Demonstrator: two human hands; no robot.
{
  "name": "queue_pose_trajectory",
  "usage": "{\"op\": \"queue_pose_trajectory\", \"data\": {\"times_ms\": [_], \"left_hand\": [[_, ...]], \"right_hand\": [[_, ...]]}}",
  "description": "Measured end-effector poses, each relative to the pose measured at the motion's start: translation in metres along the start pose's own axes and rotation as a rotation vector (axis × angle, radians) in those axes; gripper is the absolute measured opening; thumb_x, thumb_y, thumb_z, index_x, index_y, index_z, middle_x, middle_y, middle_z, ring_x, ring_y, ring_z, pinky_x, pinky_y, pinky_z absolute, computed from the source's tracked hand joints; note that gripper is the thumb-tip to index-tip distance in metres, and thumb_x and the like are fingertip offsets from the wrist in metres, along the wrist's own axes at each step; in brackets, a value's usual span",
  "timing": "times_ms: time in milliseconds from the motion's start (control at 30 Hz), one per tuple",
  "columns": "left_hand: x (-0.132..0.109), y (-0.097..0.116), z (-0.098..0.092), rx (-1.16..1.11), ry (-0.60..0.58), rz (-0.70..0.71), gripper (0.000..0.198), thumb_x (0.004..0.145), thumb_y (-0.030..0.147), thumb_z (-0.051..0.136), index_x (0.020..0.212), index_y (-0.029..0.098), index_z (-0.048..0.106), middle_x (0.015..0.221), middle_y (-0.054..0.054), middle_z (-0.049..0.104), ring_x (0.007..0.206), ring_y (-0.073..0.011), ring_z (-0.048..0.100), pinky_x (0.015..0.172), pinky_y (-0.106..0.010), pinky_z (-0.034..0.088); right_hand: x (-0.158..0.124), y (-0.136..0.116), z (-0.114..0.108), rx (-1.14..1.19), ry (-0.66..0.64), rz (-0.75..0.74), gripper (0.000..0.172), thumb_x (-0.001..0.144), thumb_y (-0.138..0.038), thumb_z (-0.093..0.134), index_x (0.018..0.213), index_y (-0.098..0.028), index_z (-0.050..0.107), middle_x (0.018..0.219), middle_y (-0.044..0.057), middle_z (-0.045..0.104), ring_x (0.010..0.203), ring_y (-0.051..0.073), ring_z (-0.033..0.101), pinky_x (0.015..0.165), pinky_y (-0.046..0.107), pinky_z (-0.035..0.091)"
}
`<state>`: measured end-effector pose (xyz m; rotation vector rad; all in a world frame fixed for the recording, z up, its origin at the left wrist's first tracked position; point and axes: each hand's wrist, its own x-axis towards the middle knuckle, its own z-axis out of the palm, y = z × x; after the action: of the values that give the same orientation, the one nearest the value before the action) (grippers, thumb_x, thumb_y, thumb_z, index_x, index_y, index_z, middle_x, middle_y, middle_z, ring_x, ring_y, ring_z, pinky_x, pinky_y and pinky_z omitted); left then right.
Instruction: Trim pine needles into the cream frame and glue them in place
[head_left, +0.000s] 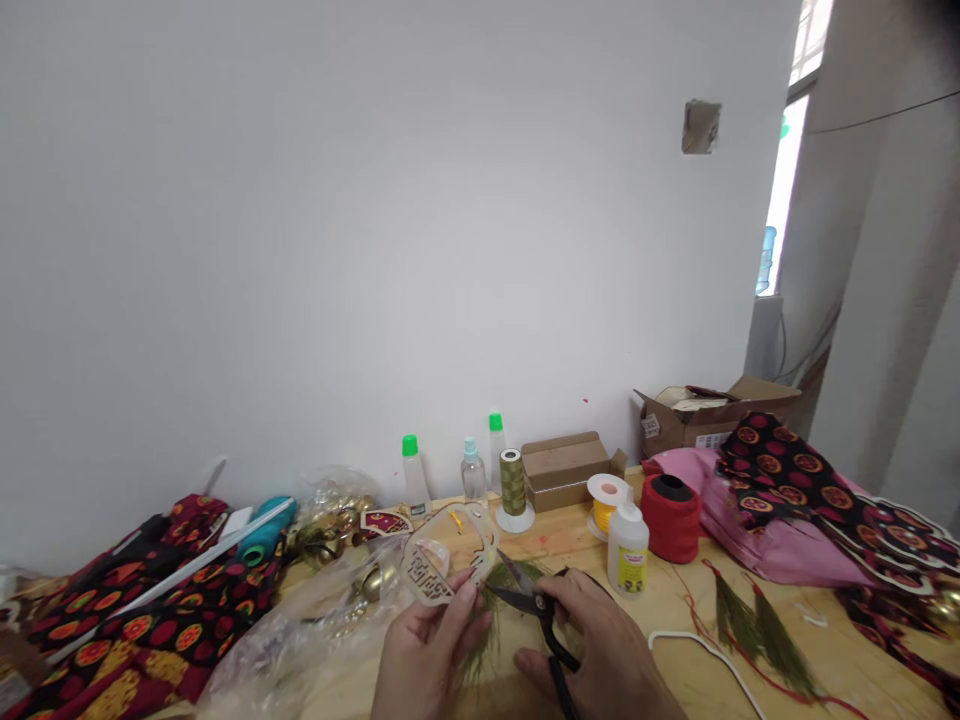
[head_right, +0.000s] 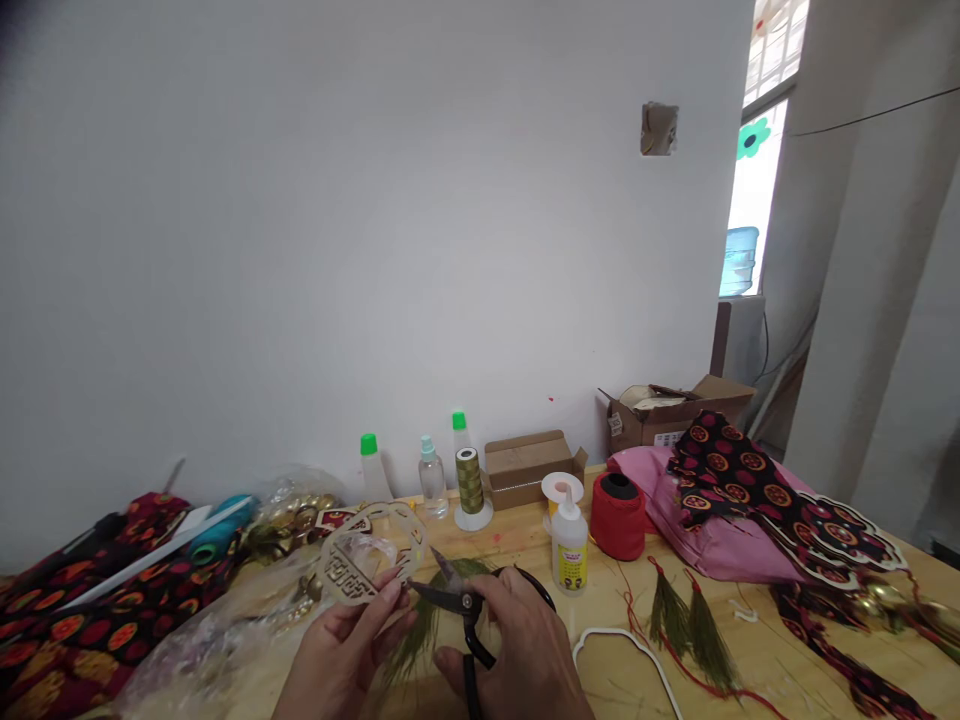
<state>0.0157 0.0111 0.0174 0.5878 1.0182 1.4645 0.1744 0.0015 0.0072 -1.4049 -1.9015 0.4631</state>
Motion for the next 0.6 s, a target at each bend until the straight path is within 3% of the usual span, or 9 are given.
{"op": "queue_pose_trajectory", "data": {"times_ms": [133,500,600], "left_hand": [[0.0024,-0.003,-0.0028,0.085,-0.052,0.016,0.027,0.043,0.025,0.078,0.066,0.012,0.07,0.056,0.0,0.07,0.052,-0.0076,0.06,0.055,-0.014,0.051],[-0.004,0.0047,0.005,0.149,0.046,0.066,0.028,0.036,0.024,0.079,0.06,0.012,0.069,0.055,0.001,0.07,0.047,-0.0069,0.058,0.049,-0.014,0.05],[-0.0034,0.0038,0.0039,0.155,0.055,0.09,0.025,0.039,0.023,0.079,0.06,0.013,0.069,0.055,0.002,0.07,0.047,-0.0069,0.057,0.05,-0.014,0.049]], "right_hand": [[0.0015,-0.0021,-0.0021,0.017,-0.004,0.057,0.034,0.058,-0.027,0.066,0.091,-0.02,0.063,0.076,0.004,0.059,0.07,0.021,0.054,0.062,0.03,0.041],[0.0004,0.004,0.0039,0.097,-0.026,0.106,0.034,0.056,-0.033,0.068,0.088,-0.022,0.067,0.067,0.003,0.059,0.062,0.019,0.051,0.055,0.026,0.038],[0.0007,0.0021,0.0031,0.124,-0.033,0.068,0.024,0.058,-0.035,0.067,0.078,-0.022,0.068,0.061,0.0,0.058,0.057,0.016,0.048,0.05,0.023,0.035]]}}
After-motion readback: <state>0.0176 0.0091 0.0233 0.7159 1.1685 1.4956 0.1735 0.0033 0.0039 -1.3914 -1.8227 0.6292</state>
